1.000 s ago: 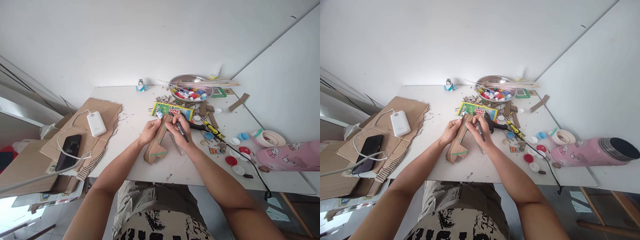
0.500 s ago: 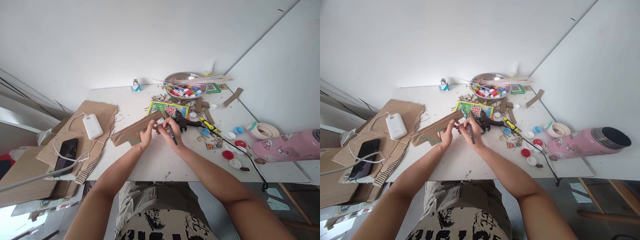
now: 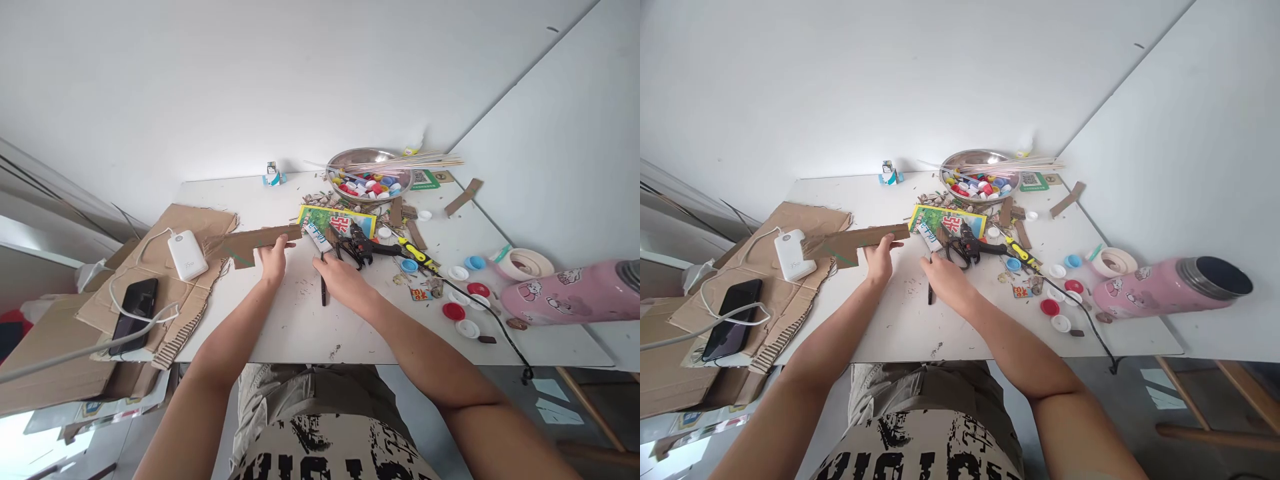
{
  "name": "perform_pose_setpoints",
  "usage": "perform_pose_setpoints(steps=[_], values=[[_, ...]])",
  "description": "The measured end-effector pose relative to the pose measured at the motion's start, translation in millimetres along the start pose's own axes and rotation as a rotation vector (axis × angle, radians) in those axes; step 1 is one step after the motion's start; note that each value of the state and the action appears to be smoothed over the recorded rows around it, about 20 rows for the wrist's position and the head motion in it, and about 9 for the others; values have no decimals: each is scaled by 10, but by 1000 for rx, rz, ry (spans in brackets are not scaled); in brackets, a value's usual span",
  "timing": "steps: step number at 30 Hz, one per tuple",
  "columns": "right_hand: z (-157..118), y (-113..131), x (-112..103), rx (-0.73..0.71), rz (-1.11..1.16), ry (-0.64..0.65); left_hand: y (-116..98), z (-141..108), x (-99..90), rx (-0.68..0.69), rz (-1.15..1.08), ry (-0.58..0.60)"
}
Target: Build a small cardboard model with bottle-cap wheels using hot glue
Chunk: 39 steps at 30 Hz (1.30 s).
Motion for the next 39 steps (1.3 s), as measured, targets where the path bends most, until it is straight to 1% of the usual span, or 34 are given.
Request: perform_pose_setpoints(steps=[2, 6, 9, 13, 16, 18, 22, 25, 28, 30, 32, 35, 39], values=[[-14, 54, -24, -18, -31, 5, 51, 33, 2, -37, 5, 6], [-35, 217, -12, -109, -61, -22, 139, 117, -29, -98, 14, -2], [-45, 306, 47, -177, -59, -27, 216, 160, 6, -127, 67, 48], [-31, 283, 84, -195, -33, -54, 273, 184, 42, -119, 107, 69], [-14, 194, 48, -174, -41, -85, 296, 184, 75, -123, 116, 70], [-4, 71, -34, -113, -49, -130, 304, 184, 99, -131, 122, 71], [-11, -364, -218, 128, -54, -249, 298, 198, 121, -123, 134, 73], [-5, -660, -166, 240, -13, -253, 308, 213, 140, -102, 141, 98], [40, -806, -55, 238, 34, -242, 339, 235, 155, -83, 155, 114], [66, -817, -66, 196, 56, -281, 344, 249, 165, -63, 161, 116], [70, -802, -184, 160, 67, -373, 326, 257, 168, -43, 157, 108], [49, -795, -427, 141, 101, -526, 282, 237, 170, -35, 153, 101], [52, -859, -612, 126, 175, -647, 232, 186, 157, -49, 159, 100]])
Point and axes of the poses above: each hand's wrist, its own z-axis towards the middle knuckle, its own x-axis out of the palm, y = z × x, the point moved 10 cm from there along z, towards the middle knuckle, and after that the axes turned 7 degrees about -y, right-handed, at the moved point
